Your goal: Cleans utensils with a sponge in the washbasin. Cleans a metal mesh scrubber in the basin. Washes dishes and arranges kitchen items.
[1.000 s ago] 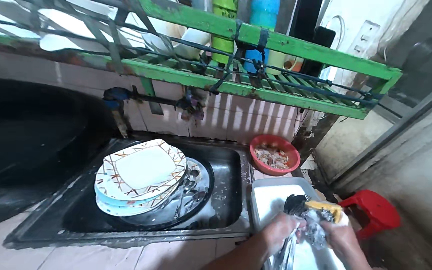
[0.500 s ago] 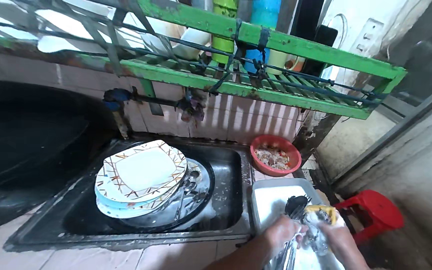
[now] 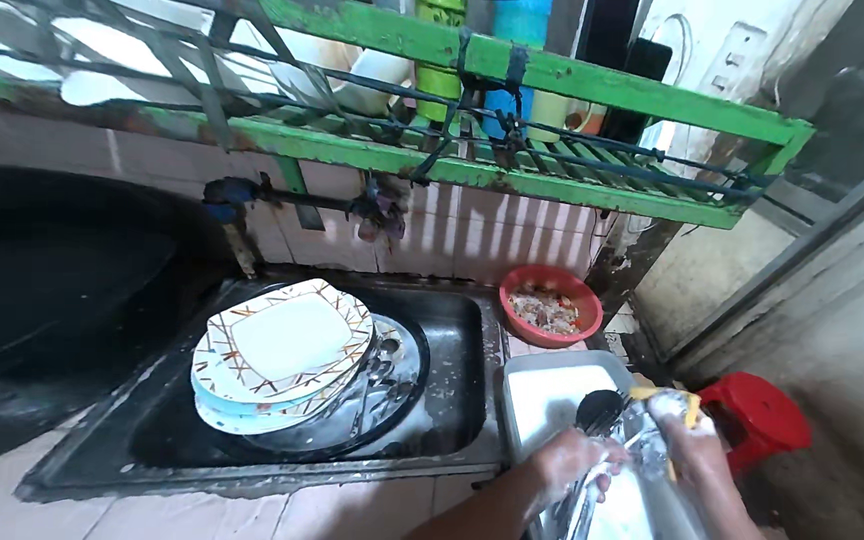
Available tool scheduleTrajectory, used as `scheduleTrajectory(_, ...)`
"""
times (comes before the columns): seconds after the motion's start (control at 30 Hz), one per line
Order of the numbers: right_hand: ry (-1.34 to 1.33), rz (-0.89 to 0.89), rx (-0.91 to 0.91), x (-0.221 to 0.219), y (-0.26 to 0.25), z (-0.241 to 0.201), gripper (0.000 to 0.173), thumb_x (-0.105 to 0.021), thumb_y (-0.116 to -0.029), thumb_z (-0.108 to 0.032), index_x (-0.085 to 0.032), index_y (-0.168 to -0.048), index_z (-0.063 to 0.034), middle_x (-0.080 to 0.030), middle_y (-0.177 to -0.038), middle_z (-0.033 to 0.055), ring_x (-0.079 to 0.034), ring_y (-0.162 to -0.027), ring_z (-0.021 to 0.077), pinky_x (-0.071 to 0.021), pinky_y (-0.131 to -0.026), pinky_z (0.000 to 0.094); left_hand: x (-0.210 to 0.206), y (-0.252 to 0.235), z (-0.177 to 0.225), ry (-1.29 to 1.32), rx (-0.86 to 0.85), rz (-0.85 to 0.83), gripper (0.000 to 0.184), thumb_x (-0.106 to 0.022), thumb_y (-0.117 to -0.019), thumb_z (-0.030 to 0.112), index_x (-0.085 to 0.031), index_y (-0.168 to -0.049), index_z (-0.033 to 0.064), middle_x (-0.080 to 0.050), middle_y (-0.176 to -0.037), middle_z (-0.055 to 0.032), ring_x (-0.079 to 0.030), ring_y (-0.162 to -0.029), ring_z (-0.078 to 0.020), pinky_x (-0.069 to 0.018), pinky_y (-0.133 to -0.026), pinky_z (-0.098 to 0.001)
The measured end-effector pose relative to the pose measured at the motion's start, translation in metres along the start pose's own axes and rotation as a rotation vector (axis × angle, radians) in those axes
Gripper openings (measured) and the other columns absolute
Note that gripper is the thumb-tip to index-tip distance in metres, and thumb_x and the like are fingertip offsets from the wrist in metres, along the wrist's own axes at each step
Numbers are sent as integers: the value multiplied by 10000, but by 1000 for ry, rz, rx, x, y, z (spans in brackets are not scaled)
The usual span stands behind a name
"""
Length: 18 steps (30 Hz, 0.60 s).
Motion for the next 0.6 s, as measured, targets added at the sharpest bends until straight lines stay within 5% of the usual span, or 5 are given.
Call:
scheduleTrajectory(0.13,-495,98,98,10,-18,9,231,-451,-1073,-117,-495,-1263,8,-667,-883,57,-691,-726,129,-625,-655,343,-1,-3,2,-1,-5,109,166,-584,-1044,240,-610,-1024,77,-543,-711,37,-519,-511,-62,-488,-490,-217)
scheduleTrajectory(0.37,-209,-4,-59,-32,24,12,434,-600,-1001,-83,-446,-1378,64,-664,-998,144,-688,-788,160,-606,-701,352,0,0,2,8,-61,184,194,-617,-1029,225,-598,-1097,44,-565,-749,5,-537,-530,-74,-495,-504,-226)
scheduleTrajectory(0.47,31,-79,-82,-1,6,-7,452,-605,-1003,-98,-461,-1409,38,-661,-1054,159,-674,-846,174,-584,-753,361,6,-2,4,133,-212,176,197,-603,-1023,138,-656,-1157,3,-658,-880,-33,-650,-735,-114,-553,-648,-266)
scheduleTrajectory(0.6,569,-530,-277,7,11,-14,519,-653,-994,-198,-459,-1441,-20,-632,-1227,217,-647,-1083,299,-533,-947,492,6,1,5,47,-235,209,294,-699,-968,222,-706,-1210,55,-696,-1232,-70,-636,-1159,-161,-512,-999,-377)
Point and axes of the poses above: each hand's wrist, its own y-axis away from the middle knuckle, its own x-axis out of the back of the hand, z = x × y, the point moved 1 cm from there along -y, towards the middle knuckle
